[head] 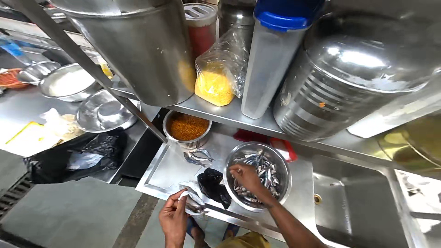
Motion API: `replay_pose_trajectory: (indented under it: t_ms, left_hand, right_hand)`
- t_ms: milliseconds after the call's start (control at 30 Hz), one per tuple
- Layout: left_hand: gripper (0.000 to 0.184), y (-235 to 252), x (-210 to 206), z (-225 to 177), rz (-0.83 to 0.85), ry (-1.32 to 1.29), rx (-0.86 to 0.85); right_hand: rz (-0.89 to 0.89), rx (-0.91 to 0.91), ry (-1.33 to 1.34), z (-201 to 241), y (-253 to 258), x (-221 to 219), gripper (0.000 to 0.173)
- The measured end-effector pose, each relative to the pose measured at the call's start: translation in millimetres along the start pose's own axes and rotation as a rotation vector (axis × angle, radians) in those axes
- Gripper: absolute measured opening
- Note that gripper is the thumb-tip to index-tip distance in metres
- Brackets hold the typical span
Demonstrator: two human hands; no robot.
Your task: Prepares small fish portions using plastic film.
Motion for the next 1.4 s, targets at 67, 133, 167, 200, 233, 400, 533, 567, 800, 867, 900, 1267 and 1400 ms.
replay_pose_trajectory:
  t_ms: [67,133,167,200,233,400,533,567,800,867,900,1267,1400]
  left_hand:
    - [0.017,1,0,-1,-0.004,0.007,-0.005]
    - [0.017,2,1,-4,-0.007,0.01,-0.003]
    - [0.017,2,2,-5,-0.01,0.014,0.0]
    - [0.017,2,4,-5,-0.016,0.015,0.002]
    - [0.017,1,6,-6,-0.022,0.014,0.004]
    - [0.017,-3,12,-9,-0.05,0.004,-0.006]
    - [0.017,-9,16,-10,-0.073,-0.005,-0.001]
    - [0.017,-10,17,-9,-0.073,0.0,0.002]
    - [0.017,-14,18,-6,-0.078,0.018,0.014]
    - [0.016,-14,17,-7,-0.077,0.021,0.015]
    - [0.017,-15,16,-7,-0.074,0.017,0.014]
    - [0.016,-11,-4,-9,-0.025,-0.038,0.058]
    - [0.017,-6,-6,-6,-0.017,-0.063,0.091]
  right_hand:
    - [0.034,-0.165,-0.198,-55,23,3,0.025]
    - [0.01,-0.197,-0.324,-87,45,2,0.025]
    - [0.003,-0.177,-0.361,-92,53,0,0.025]
    - [0.015,-0.152,-0.393,-94,60,-4,0.025]
    - [0.033,-0.127,-0.421,-94,66,-10,0.027]
    - [0.054,-0.023,-0.651,-102,83,-39,0.028]
    - [-0.054,0.036,-0.732,-109,83,-41,0.027]
    - [-0.087,0.02,-0.72,-111,84,-37,0.028]
    - [-0.357,-0.117,-0.486,-117,78,-13,0.029]
    - [-0.468,-0.094,-0.352,-112,72,-4,0.032]
    - [-0.49,-0.119,-0.279,-110,67,1,0.038]
    - [-0.418,-0.112,0.838,-29,-18,47,0.026]
    - [-0.256,0.143,0.886,52,-51,39,0.024]
Point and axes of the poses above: each hand's wrist, its own y-axis towards the middle knuckle, its own x-axis out of the back of the hand, z = x × y, the point moved 8 cm from there along y, towards the middle knuckle, and after that the axes turned 1 degree about x, right-handed, at the moved point
